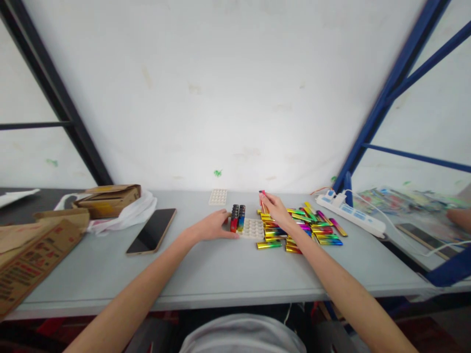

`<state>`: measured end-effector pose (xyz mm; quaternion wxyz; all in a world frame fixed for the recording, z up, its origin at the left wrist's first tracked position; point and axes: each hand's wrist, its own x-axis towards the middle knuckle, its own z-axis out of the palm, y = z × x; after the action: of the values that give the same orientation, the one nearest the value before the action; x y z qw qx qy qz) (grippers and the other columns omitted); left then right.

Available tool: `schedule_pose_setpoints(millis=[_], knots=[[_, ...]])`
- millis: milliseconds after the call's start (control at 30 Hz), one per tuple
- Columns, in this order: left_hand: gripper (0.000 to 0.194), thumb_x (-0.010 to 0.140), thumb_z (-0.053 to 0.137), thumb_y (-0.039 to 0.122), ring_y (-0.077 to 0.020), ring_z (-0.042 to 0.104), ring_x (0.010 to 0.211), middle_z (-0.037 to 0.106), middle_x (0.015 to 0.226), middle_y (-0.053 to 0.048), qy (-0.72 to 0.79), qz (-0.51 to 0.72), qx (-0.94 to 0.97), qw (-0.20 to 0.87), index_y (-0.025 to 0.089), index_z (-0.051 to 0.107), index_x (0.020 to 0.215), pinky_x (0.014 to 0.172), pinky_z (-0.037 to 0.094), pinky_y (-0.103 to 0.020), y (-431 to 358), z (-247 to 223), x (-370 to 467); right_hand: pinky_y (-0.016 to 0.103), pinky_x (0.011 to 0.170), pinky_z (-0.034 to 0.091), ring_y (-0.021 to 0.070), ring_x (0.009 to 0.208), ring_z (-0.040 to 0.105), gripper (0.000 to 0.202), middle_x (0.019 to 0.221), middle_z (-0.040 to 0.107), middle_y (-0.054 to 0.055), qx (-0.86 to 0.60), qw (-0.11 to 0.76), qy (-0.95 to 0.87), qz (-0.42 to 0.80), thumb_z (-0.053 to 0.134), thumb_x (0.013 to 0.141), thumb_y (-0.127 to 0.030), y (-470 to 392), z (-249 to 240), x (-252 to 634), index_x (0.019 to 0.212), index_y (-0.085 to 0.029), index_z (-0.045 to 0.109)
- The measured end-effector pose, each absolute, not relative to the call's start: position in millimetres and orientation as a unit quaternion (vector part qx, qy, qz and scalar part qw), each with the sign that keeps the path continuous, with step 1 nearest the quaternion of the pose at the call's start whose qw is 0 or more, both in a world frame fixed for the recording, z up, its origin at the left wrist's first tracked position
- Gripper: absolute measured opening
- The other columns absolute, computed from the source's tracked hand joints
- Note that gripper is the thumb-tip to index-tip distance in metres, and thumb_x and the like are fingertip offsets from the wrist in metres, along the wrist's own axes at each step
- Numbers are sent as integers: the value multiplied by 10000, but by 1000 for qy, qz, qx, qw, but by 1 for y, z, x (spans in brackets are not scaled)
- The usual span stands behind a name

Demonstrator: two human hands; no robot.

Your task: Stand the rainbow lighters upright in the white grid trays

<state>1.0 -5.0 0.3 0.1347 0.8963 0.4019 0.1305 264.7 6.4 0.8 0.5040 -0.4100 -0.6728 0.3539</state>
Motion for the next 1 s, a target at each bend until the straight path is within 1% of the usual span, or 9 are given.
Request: schedule_pose_setpoints(millis=[100, 200, 300, 433, 533, 633, 700, 900, 1000], knots=[[626, 742, 654, 730, -264, 619, 863, 641, 952, -81, 404, 126, 896, 134, 158, 640, 996, 769, 480, -330, -7, 2, 2, 260, 613, 454, 129, 608, 531, 470, 717, 566, -17, -370, 487, -681, 404, 483, 928, -670, 0, 0, 256, 871, -209, 556], [633, 738, 659, 738, -254, 613, 857, 641, 948, -70, 403, 127, 896, 136, 162, 644, 1000, 763, 476, -320, -7, 2, 1, 233, 479, 358, 101, 489, 387, 442, 664, 458, -62, -364, 468, -660, 462, 511, 909, -671, -7, 1, 247, 963, -233, 529], [630, 734, 669, 735, -250, 609, 848, 638, 939, -64, 399, 138, 896, 139, 168, 652, 1007, 764, 476, -320, -7, 1, 1, 228, 455, 261, 100, 490, 293, 450, 613, 348, -74, -403, 477, -651, 433, 507, 902, -678, -13, 0, 241, 842, -232, 492], [644, 721, 679, 740, -245, 603, 816, 626, 910, -58, 401, 145, 894, 139, 166, 664, 1011, 738, 476, -319, -6, -1, 0, 254, 525, 276, 118, 568, 347, 507, 595, 358, -45, -455, 493, -676, 304, 498, 898, -652, -16, -2, 237, 652, -217, 412], [643, 710, 689, 734, -246, 606, 820, 629, 910, -57, 398, 154, 893, 141, 166, 669, 1013, 739, 477, -318, -5, -2, 0, 269, 546, 247, 120, 566, 330, 492, 562, 302, -44, -505, 475, -677, 246, 497, 878, -580, -15, -6, 234, 571, -216, 370], [634, 710, 694, 725, -248, 608, 825, 634, 919, -64, 398, 151, 894, 140, 163, 667, 1003, 743, 475, -317, -6, -1, 0, 271, 548, 221, 117, 559, 318, 414, 557, 277, -45, -522, 464, -682, 218, 471, 855, -476, -15, -9, 231, 553, -218, 357], [629, 719, 690, 724, -248, 608, 830, 634, 926, -68, 399, 144, 895, 136, 164, 660, 1003, 745, 473, -315, -6, 0, 0, 269, 553, 222, 118, 566, 328, 388, 560, 293, -45, -515, 468, -688, 205, 459, 854, -455, -14, -11, 230, 564, -216, 365], [639, 728, 675, 734, -257, 614, 847, 642, 935, -69, 393, 147, 898, 133, 164, 654, 1017, 764, 483, -330, -4, -1, 0, 265, 568, 238, 117, 588, 322, 499, 578, 300, -46, -500, 482, -693, 192, 473, 877, -595, -17, -7, 230, 575, -216, 356], [653, 726, 674, 737, -262, 615, 855, 644, 950, -74, 398, 141, 897, 134, 159, 657, 1028, 771, 487, -336, -4, -1, 0, 268, 566, 231, 117, 584, 310, 500, 576, 282, -44, -503, 474, -697, 191, 471, 872, -590, -18, -6, 230, 564, -217, 342]])
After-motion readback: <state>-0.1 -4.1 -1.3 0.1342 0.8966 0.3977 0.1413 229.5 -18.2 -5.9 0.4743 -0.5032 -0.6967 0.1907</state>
